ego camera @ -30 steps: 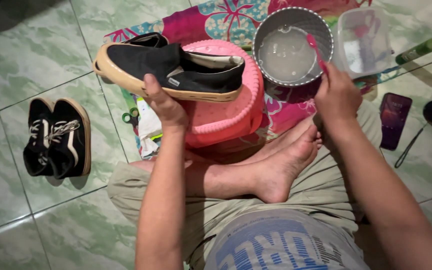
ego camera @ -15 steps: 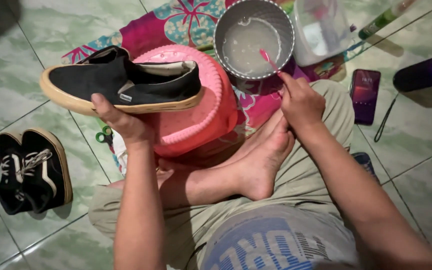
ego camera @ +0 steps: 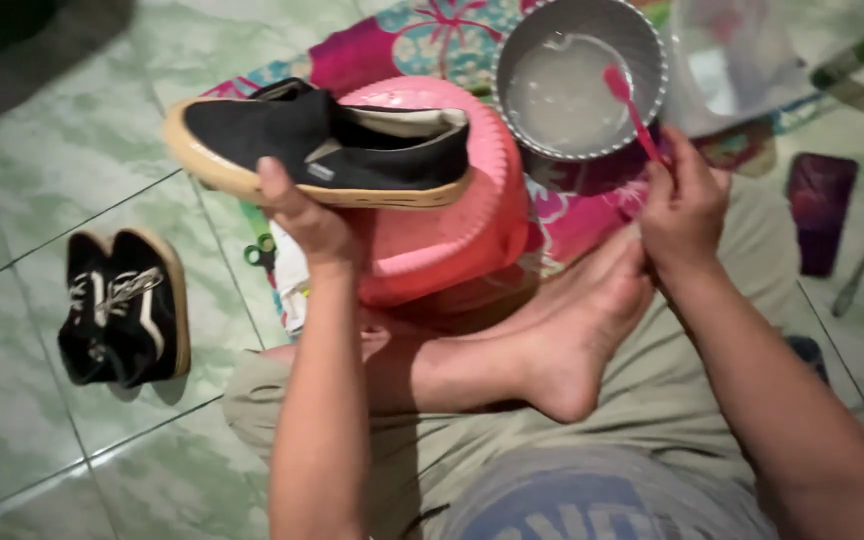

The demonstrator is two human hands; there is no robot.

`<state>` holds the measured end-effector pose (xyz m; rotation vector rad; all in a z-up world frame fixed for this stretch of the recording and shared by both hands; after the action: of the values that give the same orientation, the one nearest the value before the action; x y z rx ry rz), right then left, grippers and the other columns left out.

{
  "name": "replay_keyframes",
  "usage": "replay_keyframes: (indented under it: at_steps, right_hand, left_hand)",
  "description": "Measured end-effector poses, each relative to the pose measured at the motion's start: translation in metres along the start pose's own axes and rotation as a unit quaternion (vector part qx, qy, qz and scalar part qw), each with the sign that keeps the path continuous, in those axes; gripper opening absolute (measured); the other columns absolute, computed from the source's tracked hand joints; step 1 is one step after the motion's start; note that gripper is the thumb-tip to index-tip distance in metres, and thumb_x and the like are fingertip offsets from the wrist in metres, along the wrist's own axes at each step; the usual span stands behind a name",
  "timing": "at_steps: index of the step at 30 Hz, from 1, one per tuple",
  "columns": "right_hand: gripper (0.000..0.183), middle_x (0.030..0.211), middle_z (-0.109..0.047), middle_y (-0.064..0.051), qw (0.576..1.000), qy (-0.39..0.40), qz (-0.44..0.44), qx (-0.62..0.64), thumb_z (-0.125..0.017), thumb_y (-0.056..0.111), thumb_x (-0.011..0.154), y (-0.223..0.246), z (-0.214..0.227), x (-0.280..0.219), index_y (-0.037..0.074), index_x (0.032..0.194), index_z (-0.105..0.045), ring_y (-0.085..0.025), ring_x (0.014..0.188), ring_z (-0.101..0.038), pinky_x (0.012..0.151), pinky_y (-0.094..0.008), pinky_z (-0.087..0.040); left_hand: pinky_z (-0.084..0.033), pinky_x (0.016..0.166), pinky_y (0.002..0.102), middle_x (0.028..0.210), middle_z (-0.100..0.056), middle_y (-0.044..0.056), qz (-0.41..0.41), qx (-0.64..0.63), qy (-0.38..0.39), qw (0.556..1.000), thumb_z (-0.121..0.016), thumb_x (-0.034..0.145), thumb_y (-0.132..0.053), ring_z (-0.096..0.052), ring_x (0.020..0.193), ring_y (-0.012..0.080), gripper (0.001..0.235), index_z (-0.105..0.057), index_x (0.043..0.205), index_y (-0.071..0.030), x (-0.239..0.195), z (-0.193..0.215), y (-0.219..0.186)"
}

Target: The person scrubs a black slip-on shoe using a pink toothbrush and soapy water from a metal bowl. They clean the sole, sides, and interior of the shoe while sitting on the floor, repeatedly dipping the brush into the water.

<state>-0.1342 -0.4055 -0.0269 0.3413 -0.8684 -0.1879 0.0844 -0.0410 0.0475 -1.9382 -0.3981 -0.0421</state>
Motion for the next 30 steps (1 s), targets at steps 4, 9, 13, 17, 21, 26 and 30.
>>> replay_keyframes:
  at_steps: [4,9,13,17,21,26,30]
  right_hand:
    - [0.031,0.098,-0.073,-0.014,0.995,0.003,-0.026,0.096,-0.075,-0.008,0.098,0.049,0.003,0.017,-0.001,0.128,-0.077,-0.038,0.092,-0.067,0.093,-0.040,-0.047]
    - [0.024,0.094,-0.071,-0.007,0.983,0.014,0.050,0.174,-0.082,-0.005,0.091,0.157,0.005,0.059,0.008,0.112,-0.081,-0.029,0.085,-0.069,0.090,-0.038,-0.041]
    - [0.020,0.088,-0.064,-0.001,0.994,-0.016,0.066,0.085,-0.088,0.011,0.091,0.171,-0.003,0.072,0.019,0.109,-0.083,-0.022,0.078,-0.065,0.086,-0.036,-0.040]
    - [0.018,0.090,-0.064,0.000,0.995,-0.022,0.000,0.096,-0.087,0.010,0.096,0.122,-0.005,0.054,0.017,0.113,-0.083,-0.023,0.083,-0.066,0.086,-0.035,-0.039]
    - [0.013,0.090,-0.062,-0.002,0.990,-0.014,-0.010,0.139,-0.080,0.010,0.101,0.125,-0.008,0.043,0.012,0.114,-0.080,-0.024,0.081,-0.065,0.082,-0.036,-0.040]
    - [0.011,0.085,-0.062,-0.001,0.993,-0.006,0.012,0.120,-0.080,0.011,0.095,0.191,-0.018,0.064,0.014,0.106,-0.079,-0.023,0.079,-0.067,0.079,-0.035,-0.042]
    - [0.012,0.085,-0.061,0.004,0.996,0.004,0.029,0.082,-0.084,0.020,0.095,0.190,-0.017,0.065,0.018,0.105,-0.077,-0.019,0.079,-0.067,0.080,-0.033,-0.041]
  left_hand:
    - [-0.051,0.109,0.041,0.120,-0.069,0.020,-0.014,0.039,-0.006,0.999,-0.049,0.108,-0.039,-0.068,0.106,0.0265,0.044,-0.064,0.125,-0.001,0.014,0.019,0.018]
    - [-0.052,0.108,0.041,0.125,-0.066,0.013,-0.072,0.067,0.021,0.995,-0.057,0.107,-0.039,-0.068,0.109,0.0232,0.040,-0.063,0.128,-0.005,0.013,0.015,0.008]
    - [-0.051,0.109,0.041,0.127,-0.065,0.019,-0.064,0.044,-0.015,0.997,-0.062,0.105,-0.035,-0.069,0.107,0.0275,0.041,-0.060,0.129,-0.002,0.011,0.014,0.016]
    - [-0.052,0.105,0.039,0.123,-0.065,0.018,-0.064,0.034,-0.029,0.997,-0.060,0.106,-0.037,-0.066,0.103,0.0235,0.042,-0.062,0.127,-0.001,0.009,0.016,0.010]
    - [-0.053,0.104,0.039,0.124,-0.065,0.019,-0.067,0.042,-0.023,0.997,-0.060,0.106,-0.037,-0.066,0.104,0.0232,0.041,-0.061,0.127,-0.002,0.008,0.013,0.008]
    - [-0.054,0.103,0.040,0.124,-0.064,0.021,-0.060,0.070,-0.011,0.996,-0.059,0.107,-0.036,-0.065,0.103,0.0246,0.041,-0.061,0.127,-0.001,0.009,0.017,0.009]
    - [-0.052,0.103,0.041,0.122,-0.064,0.022,-0.056,0.051,-0.026,0.997,-0.059,0.106,-0.037,-0.066,0.104,0.0266,0.043,-0.060,0.127,0.001,0.013,0.028,0.021]
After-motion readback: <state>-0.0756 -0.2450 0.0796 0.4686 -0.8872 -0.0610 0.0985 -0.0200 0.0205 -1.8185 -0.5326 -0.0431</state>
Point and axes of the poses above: each hand's wrist, its own x-axis towards the middle knuckle, its own z-axis out of the back of the hand, y = z × x, the point moved 8 cm from there along x, towards the middle knuckle
